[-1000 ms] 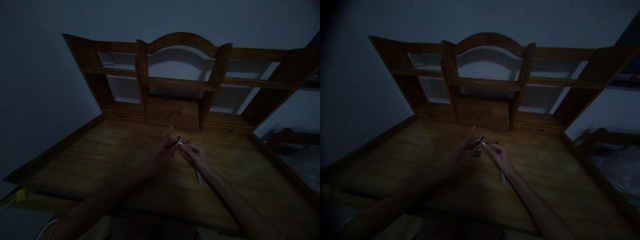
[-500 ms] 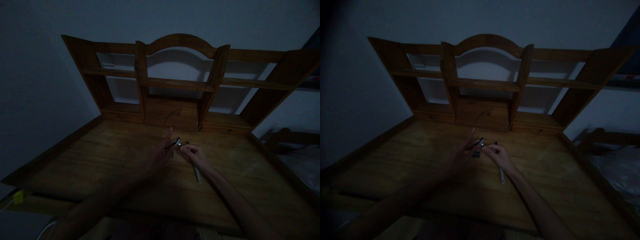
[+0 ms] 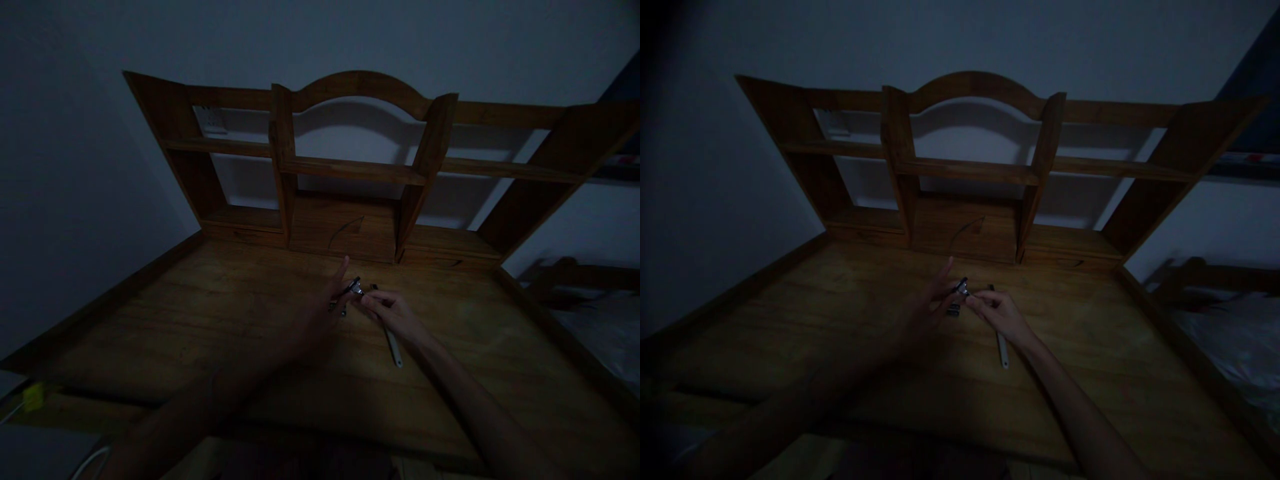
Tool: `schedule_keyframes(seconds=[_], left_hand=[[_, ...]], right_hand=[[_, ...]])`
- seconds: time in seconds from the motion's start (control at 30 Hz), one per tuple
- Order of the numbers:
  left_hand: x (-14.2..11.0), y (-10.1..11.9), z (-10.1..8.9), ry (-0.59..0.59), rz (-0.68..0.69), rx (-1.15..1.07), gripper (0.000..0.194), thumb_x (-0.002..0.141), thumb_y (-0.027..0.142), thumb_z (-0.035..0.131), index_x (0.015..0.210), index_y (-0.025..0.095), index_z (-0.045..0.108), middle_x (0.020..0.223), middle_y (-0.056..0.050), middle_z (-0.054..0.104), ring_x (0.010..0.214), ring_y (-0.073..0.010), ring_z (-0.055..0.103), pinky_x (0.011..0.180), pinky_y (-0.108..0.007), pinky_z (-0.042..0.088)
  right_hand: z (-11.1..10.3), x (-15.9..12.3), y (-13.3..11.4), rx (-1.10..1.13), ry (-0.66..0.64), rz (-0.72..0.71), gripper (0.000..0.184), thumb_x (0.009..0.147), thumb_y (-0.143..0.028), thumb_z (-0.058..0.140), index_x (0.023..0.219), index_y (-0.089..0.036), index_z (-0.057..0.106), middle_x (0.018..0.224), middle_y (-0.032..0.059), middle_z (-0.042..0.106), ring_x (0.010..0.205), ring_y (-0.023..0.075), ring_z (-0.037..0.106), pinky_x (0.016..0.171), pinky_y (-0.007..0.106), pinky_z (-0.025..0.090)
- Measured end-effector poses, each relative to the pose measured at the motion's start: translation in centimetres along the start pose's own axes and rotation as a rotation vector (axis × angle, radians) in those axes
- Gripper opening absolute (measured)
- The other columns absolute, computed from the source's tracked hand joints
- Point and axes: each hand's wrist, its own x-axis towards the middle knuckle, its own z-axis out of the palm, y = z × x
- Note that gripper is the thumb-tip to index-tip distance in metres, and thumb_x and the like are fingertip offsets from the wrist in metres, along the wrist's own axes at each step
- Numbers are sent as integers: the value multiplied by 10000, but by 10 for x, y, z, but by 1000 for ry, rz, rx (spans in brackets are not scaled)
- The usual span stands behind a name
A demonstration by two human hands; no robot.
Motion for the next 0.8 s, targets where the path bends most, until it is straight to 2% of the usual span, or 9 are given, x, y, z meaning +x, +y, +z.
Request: schedule_keyframes(seconds=[0.17, 0.33, 0.43, 0.6, 0.7, 0.8], left_hand=[[1, -7, 2, -1, -43, -80, 547, 849, 308, 566, 1365, 333, 387, 1126, 12, 672, 983, -174, 646, 887, -351, 504], [3, -7, 3, 12, -145, -209, 362, 817, 364, 606, 1165, 264, 619, 1154, -22, 659, 1025, -207, 630, 923, -381, 491], [7, -5, 0, -3, -252, -387, 372, 771, 381, 661, 1109, 226, 655, 1136, -48, 667, 1038, -228, 625, 927, -391, 491], [14, -11, -2, -29, -388, -670, 409, 740, 423, 687, 1051, 158, 678, 1064, -88, 694, 977, -240, 653, 926, -418, 495], [16, -18, -1, -32, -453, -713, 421, 678, 394, 749, 1011, 144, 688, 1016, -87, 710, 942, -240, 665, 926, -425, 499], [16, -22, 0, -62, -490, -737, 411, 683, 377, 751, 1015, 144, 687, 1025, -94, 707, 951, -238, 664, 939, -418, 494]], right_hand=[[-4, -1, 4, -11, -37, -6, 363, 819, -501, 560, 847, -161, 683, 574, -31, 416, 519, 95, 335, 459, 230, 222], [-5, 0, 5, -36, -23, -27, 344, 820, -489, 562, 855, -170, 684, 589, -29, 440, 529, 101, 354, 476, 232, 243], [-6, -1, 1, -67, -20, -37, 332, 819, -480, 569, 830, -168, 680, 599, -28, 448, 542, 102, 365, 488, 233, 253], [-8, -3, -3, -111, -44, -15, 363, 805, -497, 576, 903, -170, 699, 618, -21, 492, 551, 107, 387, 485, 232, 264], [-8, -3, -2, -143, -35, -32, 368, 794, -499, 589, 898, -168, 711, 637, -13, 526, 565, 111, 402, 495, 234, 280], [-8, -3, -1, -155, -29, -44, 363, 796, -493, 589, 904, -172, 718, 653, -8, 547, 567, 112, 408, 498, 234, 290]])
